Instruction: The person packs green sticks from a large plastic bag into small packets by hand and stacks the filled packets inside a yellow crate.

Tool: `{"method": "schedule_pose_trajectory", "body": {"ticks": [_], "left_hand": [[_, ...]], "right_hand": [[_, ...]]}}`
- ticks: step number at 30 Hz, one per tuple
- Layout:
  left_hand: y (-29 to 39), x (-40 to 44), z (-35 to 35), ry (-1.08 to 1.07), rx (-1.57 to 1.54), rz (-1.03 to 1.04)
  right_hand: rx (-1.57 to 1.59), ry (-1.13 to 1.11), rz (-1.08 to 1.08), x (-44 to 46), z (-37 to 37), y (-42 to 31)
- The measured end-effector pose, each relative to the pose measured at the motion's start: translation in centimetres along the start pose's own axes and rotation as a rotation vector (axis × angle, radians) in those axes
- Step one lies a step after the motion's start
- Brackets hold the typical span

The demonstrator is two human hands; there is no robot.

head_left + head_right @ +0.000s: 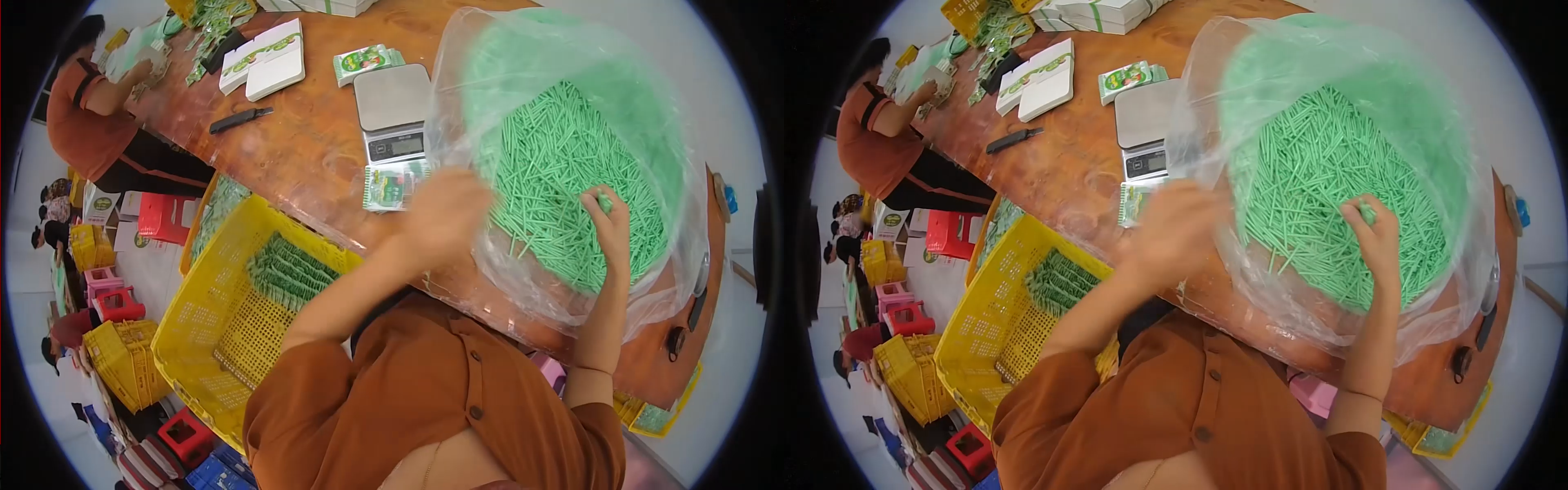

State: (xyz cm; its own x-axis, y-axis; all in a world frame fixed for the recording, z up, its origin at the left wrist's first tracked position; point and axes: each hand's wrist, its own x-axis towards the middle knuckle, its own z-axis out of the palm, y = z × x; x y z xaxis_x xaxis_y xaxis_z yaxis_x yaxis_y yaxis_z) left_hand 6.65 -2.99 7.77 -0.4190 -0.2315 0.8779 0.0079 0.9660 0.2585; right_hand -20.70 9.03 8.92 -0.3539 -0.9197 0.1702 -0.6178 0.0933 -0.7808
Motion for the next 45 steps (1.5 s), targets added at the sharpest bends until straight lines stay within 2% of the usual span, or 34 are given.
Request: {"method": "schedule_pose_trajectory", "body": {"ticks": [1, 2, 3, 4, 5, 7, 9, 10, 13, 14, 16, 17, 19, 20, 21, 22, 23, 24, 25, 26, 28, 29, 30, 31, 32, 34, 35, 37, 38, 40, 41, 43, 44, 45], "left_hand": [[-0.6, -1.6, -3.3, -0.036, 0.238, -0.107], [-1.6, -3.2, -5.0, -0.246, 0.386, -0.143], [-2.1, -4.8, -5.5, -0.257, 0.368, -0.154], [-2.9, -6.3, -5.6, -0.417, 0.474, -0.110], [-3.8, -7.6, -5.8, -0.577, 0.595, -0.065], [-5.4, -9.3, -6.1, -0.519, 0.430, -0.015], [-5.0, -10.2, -6.3, -0.634, 0.378, -0.077], [-4.9, -10.4, -6.4, -0.609, 0.350, -0.089], [-5.0, -9.4, -6.5, -0.390, 0.347, -0.027], [-5.2, -9.9, -6.8, -0.400, 0.360, -0.046], [-5.3, -10.1, -6.9, -0.401, 0.196, -0.192], [-4.9, -10.2, -6.6, -0.395, 0.178, -0.191], [-4.2, -7.9, -6.2, -0.102, 0.101, -0.273], [-3.2, -6.1, -4.9, -0.087, 0.016, -0.235], [-1.7, -4.1, -3.3, -0.062, -0.211, -0.371], [-0.8, -2.4, -1.0, -0.064, -0.445, -0.499], [-0.2, -1.4, 2.1, -0.081, -0.566, -0.435], [0.3, -1.1, 5.3, -0.178, -0.604, -0.558], [0.6, -0.9, 8.1, -0.288, -0.613, -0.675], [0.5, -1.2, 9.8, -0.340, -0.614, -0.650], [0.0, -1.2, 11.7, -0.412, -0.625, -0.609], [0.0, -1.3, 12.1, -0.406, -0.617, -0.620], [0.2, -1.6, 11.6, -0.390, -0.596, -0.639], [0.1, -1.7, 11.8, -0.428, -0.684, -0.765], [-0.1, -2.3, 12.4, -0.441, -0.681, -0.765], [-0.5, -3.0, 13.1, -0.368, -0.905, -0.947], [-0.4, -2.8, 13.1, -0.368, -0.899, -0.932], [-0.2, -2.7, 12.8, -0.240, -1.062, -0.871], [-0.2, -2.6, 12.5, -0.224, -1.052, -0.875], [-0.1, -2.3, 11.6, -0.232, -1.196, -0.973], [0.7, -2.0, 11.0, -0.230, -1.192, -0.971], [2.8, -1.7, 9.8, 0.018, -1.678, -1.406], [2.9, -2.3, 9.1, 0.029, -1.677, -1.391], [3.0, -3.3, 8.4, 0.024, -1.798, -1.443]], "right_hand": [[0.148, -0.053, 0.177, -0.2, -0.4, 0.5], [0.147, -0.050, 0.187, 0.0, 0.4, 0.3], [0.213, -0.005, 0.082, 0.1, 1.6, -0.2], [0.276, 0.039, -0.029, 0.0, 2.2, -0.5], [0.276, 0.025, -0.024, -0.4, 2.4, -0.3], [-0.181, 0.219, -0.078, -0.1, 3.5, 0.7], [-0.164, 0.255, -0.022, -0.7, 4.4, 4.0], [-0.318, 0.205, -0.001, -1.0, 3.9, 5.6], [0.041, 0.114, 0.317, -1.3, 2.8, 6.2], [0.124, 0.089, 0.401, -1.0, 3.0, 5.3], [0.289, 0.082, 0.140, -1.2, 4.0, 2.5], [0.188, 0.025, 0.134, -1.1, 2.4, 6.2], [-0.333, 0.116, -0.045, -0.6, 2.3, 6.7], [-0.234, 0.170, -0.004, -0.5, 3.3, 4.8], [-0.144, 0.302, 0.073, -0.5, 4.3, 2.7], [0.021, 0.324, 0.200, -0.2, 4.3, 1.2], [0.216, 0.210, 0.280, -0.3, 3.5, 2.1], [1.010, 0.108, 0.381, 0.3, 2.8, 3.6], [1.268, -0.003, 0.334, 0.6, 2.1, 4.2], [1.304, -0.011, 0.332, 0.7, 1.8, 3.6], [0.871, 0.150, 0.269, 0.7, 1.6, 0.7], [0.873, 0.186, 0.280, 0.8, 0.9, -0.5], [0.778, 0.121, 0.190, 0.6, 0.6, -2.5], [0.684, 0.051, 0.101, 0.8, 0.6, -3.2], [0.693, 0.059, 0.105, 0.9, 1.4, -3.2], [0.505, -0.076, 0.212, 0.4, 2.9, -3.5], [0.506, -0.069, 0.198, -0.1, 3.2, -3.0], [0.352, -0.114, -0.022, -0.8, 3.7, -1.9], [0.353, -0.130, -0.030, -1.1, 3.5, -2.2], [0.396, -0.014, 0.108, -1.9, 2.9, -3.2], [0.397, -0.015, 0.103, -2.3, 3.1, -3.1], [0.096, -0.016, 0.030, -2.3, 3.3, -2.5], [0.092, -0.019, 0.015, -1.7, 3.2, -2.8], [0.227, -0.131, -0.029, -0.9, 3.1, -3.0]]}}
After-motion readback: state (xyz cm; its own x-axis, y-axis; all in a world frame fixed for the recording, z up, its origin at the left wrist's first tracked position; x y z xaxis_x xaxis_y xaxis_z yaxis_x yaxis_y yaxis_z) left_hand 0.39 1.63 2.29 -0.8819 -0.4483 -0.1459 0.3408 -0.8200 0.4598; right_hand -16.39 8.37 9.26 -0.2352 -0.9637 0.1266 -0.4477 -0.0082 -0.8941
